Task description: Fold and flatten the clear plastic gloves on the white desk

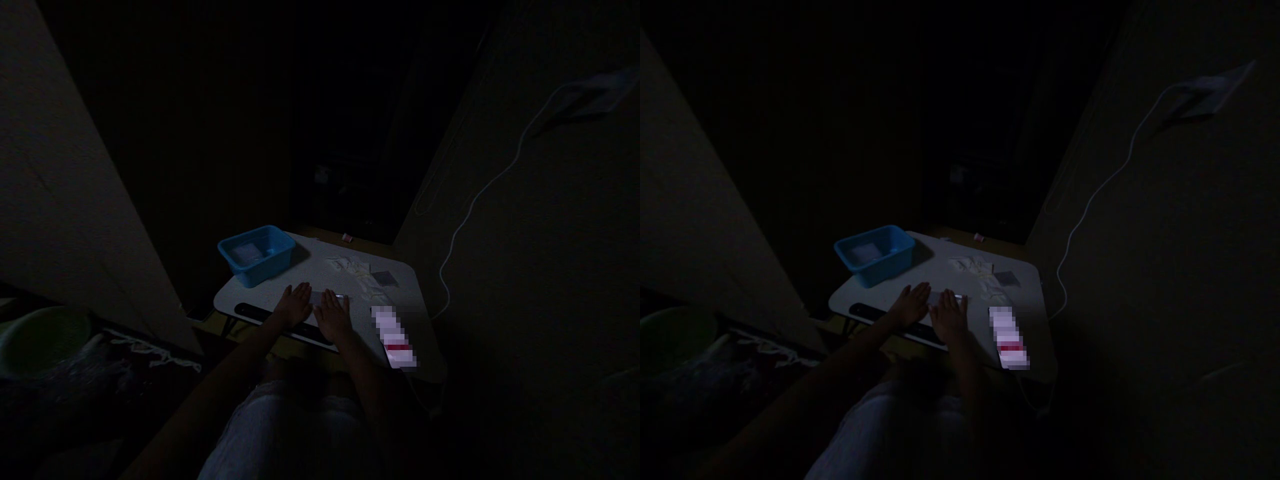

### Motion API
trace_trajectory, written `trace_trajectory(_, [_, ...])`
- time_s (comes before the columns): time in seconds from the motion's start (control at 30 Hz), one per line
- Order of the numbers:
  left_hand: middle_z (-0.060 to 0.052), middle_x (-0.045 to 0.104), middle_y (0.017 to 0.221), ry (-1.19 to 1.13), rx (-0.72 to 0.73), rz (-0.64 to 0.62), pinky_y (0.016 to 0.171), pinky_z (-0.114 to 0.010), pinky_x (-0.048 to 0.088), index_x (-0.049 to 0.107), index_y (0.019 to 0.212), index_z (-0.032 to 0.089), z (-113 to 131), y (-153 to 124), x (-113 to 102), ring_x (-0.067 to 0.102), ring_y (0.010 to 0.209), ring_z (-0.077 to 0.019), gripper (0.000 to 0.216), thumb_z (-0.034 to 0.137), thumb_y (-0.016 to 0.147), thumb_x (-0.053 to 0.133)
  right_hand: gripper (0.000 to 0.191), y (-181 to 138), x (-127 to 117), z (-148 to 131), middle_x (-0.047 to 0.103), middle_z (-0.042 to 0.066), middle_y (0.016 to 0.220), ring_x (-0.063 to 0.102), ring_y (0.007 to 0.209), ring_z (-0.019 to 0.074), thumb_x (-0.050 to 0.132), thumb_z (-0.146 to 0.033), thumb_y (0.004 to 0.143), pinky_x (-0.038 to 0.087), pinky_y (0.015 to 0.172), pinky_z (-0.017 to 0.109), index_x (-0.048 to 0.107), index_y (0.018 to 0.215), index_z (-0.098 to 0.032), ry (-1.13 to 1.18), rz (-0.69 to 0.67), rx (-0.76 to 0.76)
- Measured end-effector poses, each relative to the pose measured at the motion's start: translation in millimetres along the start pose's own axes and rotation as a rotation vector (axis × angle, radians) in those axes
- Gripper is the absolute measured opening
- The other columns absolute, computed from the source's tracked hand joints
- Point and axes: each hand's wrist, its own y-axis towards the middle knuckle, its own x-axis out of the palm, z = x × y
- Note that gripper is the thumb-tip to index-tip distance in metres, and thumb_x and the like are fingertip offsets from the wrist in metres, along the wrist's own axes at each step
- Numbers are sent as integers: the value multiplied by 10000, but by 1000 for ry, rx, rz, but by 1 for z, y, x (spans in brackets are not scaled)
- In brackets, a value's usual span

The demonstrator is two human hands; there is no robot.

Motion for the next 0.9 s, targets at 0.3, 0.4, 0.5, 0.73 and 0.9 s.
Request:
trace_trajectory(0.3, [-131,259,1358,-3,-13,-3,975,-439,184,300,1285,105,1,0,-2,221,1250,-219,499,328,845,222,546,-11,-5,25,251,123,1359,129,1273,197,137,-397,864,-57,985,489,287,1289,-89,-83,1,160])
trace_trajectory(0.4, [-135,256,1358,-4,-17,-7,973,-442,185,299,1285,103,2,-1,-3,225,1248,-219,497,324,847,218,547,-15,-8,32,268,136,1349,133,1270,211,147,-395,861,-65,977,501,304,1281,-82,-99,6,182])
trace_trajectory(0.5, [-135,249,1361,5,-15,-12,973,-444,183,294,1286,104,2,0,-3,221,1250,-219,496,324,849,214,551,-16,-8,35,266,150,1348,138,1268,224,155,-387,857,-61,975,503,315,1275,-65,-98,23,219])
trace_trajectory(0.73, [-119,256,1362,16,-9,0,973,-434,188,293,1288,133,-1,1,4,223,1250,-207,490,338,849,224,589,-16,-4,33,277,187,1335,132,1263,258,169,-394,843,-31,971,514,321,1260,-7,-82,71,345])
trace_trajectory(0.9, [-115,260,1362,-8,-4,14,976,-424,188,271,1297,138,-4,0,5,227,1248,-204,493,334,846,242,582,-18,-6,32,280,180,1336,143,1259,257,172,-386,842,-19,975,506,326,1259,-11,-71,70,359])
